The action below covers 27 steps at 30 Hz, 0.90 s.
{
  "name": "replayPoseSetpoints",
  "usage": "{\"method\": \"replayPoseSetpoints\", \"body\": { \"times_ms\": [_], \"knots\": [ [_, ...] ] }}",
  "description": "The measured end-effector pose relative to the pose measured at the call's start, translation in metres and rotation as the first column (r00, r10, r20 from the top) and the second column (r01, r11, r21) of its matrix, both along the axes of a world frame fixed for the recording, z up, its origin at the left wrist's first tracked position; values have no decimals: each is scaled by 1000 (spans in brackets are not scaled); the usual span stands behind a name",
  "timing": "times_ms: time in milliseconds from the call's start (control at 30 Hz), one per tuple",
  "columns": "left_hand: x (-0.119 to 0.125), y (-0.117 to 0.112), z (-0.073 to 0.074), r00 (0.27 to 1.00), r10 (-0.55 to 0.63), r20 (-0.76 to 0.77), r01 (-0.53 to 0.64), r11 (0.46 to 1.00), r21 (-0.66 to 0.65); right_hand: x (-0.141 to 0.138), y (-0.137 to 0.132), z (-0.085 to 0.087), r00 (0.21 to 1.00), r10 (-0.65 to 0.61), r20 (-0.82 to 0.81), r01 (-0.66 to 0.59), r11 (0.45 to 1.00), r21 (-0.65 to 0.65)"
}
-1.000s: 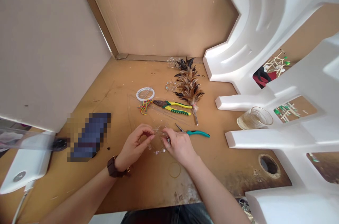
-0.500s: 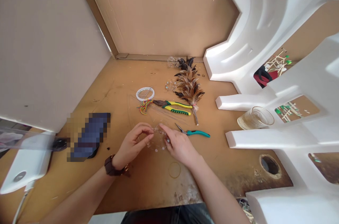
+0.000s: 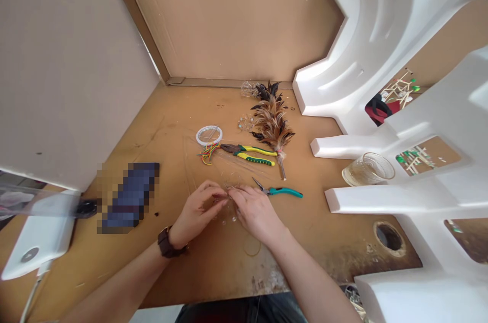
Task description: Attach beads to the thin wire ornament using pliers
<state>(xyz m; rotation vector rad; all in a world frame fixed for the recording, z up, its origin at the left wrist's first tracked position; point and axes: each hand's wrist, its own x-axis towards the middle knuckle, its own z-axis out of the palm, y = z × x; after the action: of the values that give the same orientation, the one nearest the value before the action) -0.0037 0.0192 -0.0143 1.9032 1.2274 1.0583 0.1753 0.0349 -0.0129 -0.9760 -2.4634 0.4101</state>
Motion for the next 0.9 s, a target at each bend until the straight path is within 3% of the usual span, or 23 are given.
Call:
{"method": "replayPoseSetpoints", "body": {
  "times_ms": [167,533,667,767,900],
  "knots": [
    [1,0,-4,999,40,4,-40,999,22,-2,-2,-5,1000,-25,12,26,1000,-10],
    [-1,-1,-5,993,-7,-117,24,989,149,-2,-2,-3,999,-42,-22,37,983,-181],
    [-3,2,-2,1000,-12,-22,13,999,42,3,1,-4,993,-49,-110,25,977,-210],
    [-5,5,-2,995,52,89,-46,997,-66,7,3,-5,974,-92,-207,30,958,-284],
    [-5,7,-3,970,138,199,-112,984,-139,10,6,-5,893,-236,-383,15,868,-497]
  ]
}}
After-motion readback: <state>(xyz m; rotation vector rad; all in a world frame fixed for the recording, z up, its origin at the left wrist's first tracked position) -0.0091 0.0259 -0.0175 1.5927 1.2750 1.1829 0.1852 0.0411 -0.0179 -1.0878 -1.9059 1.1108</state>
